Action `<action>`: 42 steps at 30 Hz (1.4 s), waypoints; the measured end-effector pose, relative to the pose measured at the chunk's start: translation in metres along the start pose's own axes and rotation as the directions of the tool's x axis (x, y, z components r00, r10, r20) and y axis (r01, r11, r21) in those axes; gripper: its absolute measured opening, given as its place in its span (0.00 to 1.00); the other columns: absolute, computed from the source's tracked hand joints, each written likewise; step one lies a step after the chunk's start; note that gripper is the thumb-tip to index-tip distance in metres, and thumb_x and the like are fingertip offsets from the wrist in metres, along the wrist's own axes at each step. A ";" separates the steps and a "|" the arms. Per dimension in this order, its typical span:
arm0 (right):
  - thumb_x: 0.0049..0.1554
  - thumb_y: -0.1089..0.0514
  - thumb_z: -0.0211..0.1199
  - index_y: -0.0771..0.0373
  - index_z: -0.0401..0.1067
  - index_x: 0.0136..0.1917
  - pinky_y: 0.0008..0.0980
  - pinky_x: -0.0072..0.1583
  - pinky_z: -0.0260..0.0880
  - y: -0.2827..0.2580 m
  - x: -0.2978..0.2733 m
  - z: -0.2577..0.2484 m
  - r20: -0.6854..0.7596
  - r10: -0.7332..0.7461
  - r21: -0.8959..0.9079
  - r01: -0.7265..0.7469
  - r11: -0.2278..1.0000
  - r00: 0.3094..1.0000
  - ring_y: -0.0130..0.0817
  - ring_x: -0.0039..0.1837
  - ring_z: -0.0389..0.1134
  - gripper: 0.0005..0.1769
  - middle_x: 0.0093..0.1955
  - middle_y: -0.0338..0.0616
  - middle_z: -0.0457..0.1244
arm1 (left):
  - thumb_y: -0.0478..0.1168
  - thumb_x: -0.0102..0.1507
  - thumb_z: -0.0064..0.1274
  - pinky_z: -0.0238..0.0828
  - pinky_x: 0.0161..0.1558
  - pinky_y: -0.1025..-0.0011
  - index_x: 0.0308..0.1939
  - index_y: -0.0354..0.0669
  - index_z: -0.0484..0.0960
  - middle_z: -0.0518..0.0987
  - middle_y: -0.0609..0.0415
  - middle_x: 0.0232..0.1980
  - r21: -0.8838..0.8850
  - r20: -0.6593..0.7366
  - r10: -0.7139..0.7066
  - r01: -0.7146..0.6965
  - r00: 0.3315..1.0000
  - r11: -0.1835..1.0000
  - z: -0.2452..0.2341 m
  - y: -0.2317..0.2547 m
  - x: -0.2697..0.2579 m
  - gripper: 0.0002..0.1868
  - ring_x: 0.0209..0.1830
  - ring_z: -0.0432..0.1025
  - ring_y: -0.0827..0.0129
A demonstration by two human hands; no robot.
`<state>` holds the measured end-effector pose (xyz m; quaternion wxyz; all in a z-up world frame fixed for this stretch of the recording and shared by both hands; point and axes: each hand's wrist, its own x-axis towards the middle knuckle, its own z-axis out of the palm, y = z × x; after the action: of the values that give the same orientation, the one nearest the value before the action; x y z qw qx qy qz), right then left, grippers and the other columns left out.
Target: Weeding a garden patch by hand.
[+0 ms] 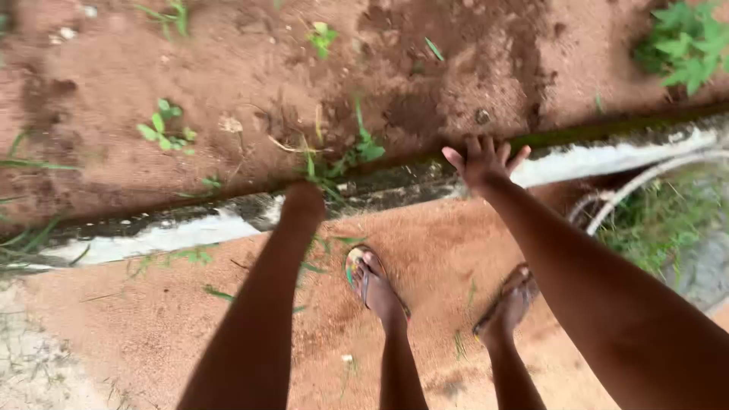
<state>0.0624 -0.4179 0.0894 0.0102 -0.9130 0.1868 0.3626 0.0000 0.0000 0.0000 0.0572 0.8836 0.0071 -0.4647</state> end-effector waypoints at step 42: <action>0.57 0.17 0.24 0.50 0.48 0.82 0.76 0.73 0.10 -0.006 -0.004 -0.019 0.077 0.016 0.024 -0.018 1.000 0.997 0.62 0.84 0.34 0.54 0.82 0.51 0.45 | 0.54 0.66 0.55 0.61 0.34 0.64 0.45 0.39 0.82 0.72 0.56 0.32 -0.998 0.022 -0.237 0.033 0.971 0.045 -0.081 0.061 -0.008 0.20 0.31 0.64 0.69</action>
<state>0.0747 -0.4141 0.1054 0.0255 -0.8966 0.1985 0.3951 0.0656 -0.0520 0.0580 0.6018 0.6301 0.4106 -0.2688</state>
